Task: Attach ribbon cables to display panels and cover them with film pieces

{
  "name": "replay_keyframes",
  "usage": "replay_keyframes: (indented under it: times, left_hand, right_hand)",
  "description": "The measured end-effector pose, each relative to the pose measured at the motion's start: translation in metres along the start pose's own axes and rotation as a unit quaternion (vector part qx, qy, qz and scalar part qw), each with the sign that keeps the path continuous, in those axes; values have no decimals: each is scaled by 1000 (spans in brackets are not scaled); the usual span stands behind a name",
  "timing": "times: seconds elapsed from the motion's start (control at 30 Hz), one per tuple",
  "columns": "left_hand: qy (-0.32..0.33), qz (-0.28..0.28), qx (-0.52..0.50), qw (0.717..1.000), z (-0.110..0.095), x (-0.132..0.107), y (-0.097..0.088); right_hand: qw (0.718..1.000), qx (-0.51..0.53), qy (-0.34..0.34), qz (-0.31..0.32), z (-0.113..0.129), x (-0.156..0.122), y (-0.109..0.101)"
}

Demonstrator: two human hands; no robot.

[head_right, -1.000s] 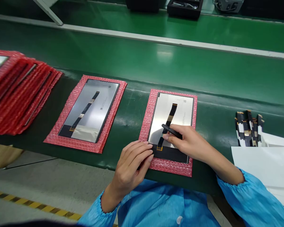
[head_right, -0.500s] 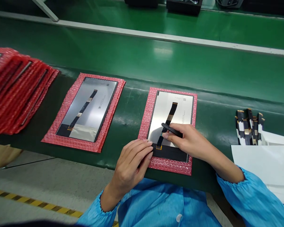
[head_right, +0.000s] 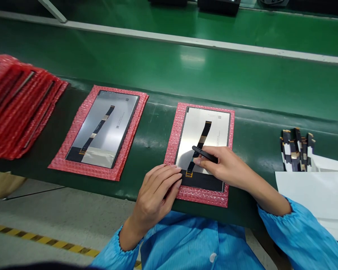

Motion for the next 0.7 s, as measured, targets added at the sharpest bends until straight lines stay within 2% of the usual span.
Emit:
replay_keyframes:
  times: [0.1,0.27,0.57,0.7]
  left_hand:
    - [4,-3,-1,1000,-1,0,-1]
    - [0,-3,0,1000,0,1,0]
    - [8,-5,6,1000,-2,1,-1]
    - [24,20,10,999,-4,1,2]
  right_hand:
    - [1000,8,-11,12,4,0,2]
    - [1000,-17,17,5,5,-3,0]
    - [1000,-14,-1,6,6,-1,0]
    - [1000,-11,-1,15,6,-1,3]
Point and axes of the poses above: each hand's wrist, its own x-axis towards the middle knuckle, its own y-axis out of the palm, z = x × y, the point moved 10 cm from there along x, towards the middle knuckle, and after that the axes turned 10 degrees about -z, right-handed, at the moved point
